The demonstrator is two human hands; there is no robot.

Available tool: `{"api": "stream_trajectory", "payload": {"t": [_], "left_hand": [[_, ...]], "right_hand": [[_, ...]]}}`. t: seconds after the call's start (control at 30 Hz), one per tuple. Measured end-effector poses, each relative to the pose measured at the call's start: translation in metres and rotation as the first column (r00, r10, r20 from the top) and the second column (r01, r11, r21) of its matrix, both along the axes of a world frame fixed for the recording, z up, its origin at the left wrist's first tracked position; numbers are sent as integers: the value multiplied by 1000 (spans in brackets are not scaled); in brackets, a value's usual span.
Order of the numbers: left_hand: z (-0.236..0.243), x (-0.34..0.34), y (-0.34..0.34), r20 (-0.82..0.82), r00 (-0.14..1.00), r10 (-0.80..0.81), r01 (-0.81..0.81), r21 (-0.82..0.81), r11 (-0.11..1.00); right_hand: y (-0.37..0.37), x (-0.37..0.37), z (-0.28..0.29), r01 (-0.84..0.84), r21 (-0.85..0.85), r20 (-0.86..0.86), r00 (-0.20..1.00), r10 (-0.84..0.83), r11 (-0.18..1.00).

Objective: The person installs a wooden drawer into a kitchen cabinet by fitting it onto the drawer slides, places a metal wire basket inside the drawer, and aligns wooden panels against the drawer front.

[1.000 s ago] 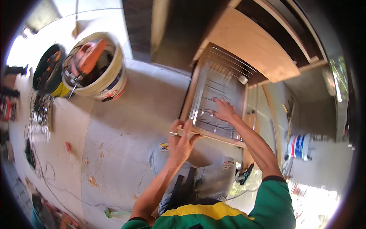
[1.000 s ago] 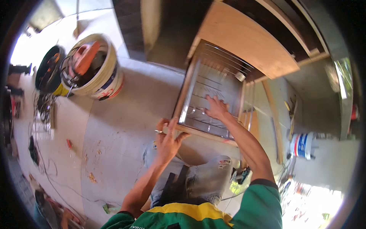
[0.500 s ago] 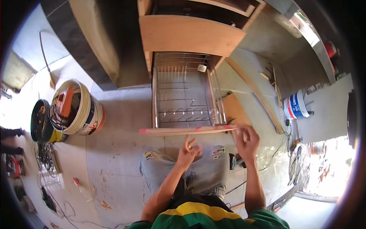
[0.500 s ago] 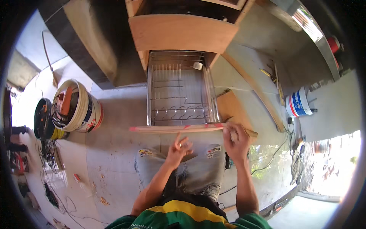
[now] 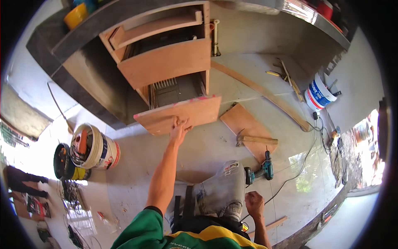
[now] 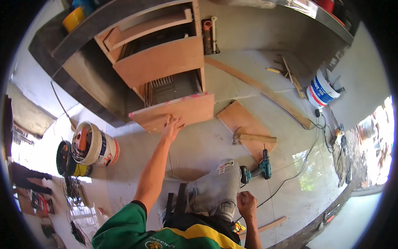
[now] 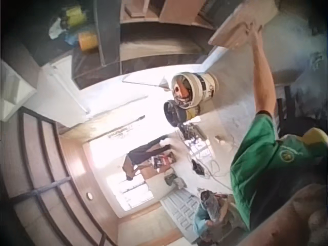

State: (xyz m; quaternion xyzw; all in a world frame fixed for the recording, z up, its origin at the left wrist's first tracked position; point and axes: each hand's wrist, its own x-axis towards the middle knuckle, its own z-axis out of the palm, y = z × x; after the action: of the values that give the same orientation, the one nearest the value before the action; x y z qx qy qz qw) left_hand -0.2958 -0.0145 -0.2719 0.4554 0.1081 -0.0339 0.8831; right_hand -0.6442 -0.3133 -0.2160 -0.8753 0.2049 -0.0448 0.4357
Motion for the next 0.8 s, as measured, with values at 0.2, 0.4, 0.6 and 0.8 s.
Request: {"api": "stream_trajectory", "payload": {"t": [0.2,0.4,0.6,0.8], "left_hand": [[-104,-63,38,-175,827,-534,327,923,205],[-165,-250,16,-272,817,-509,304,952,-22],[-87,-233,-10,-357,818,-450,416,909,35],[-104,-239,-15,-303,785,-540,304,948,-90]], "right_hand": [[15,-7,-25,-57,58,68,996,53,997],[19,12,-28,-148,130,106,985,135,980],[25,36,-49,-267,126,256,939,229,955],[31,39,-55,-402,66,145,909,390,913]]}}
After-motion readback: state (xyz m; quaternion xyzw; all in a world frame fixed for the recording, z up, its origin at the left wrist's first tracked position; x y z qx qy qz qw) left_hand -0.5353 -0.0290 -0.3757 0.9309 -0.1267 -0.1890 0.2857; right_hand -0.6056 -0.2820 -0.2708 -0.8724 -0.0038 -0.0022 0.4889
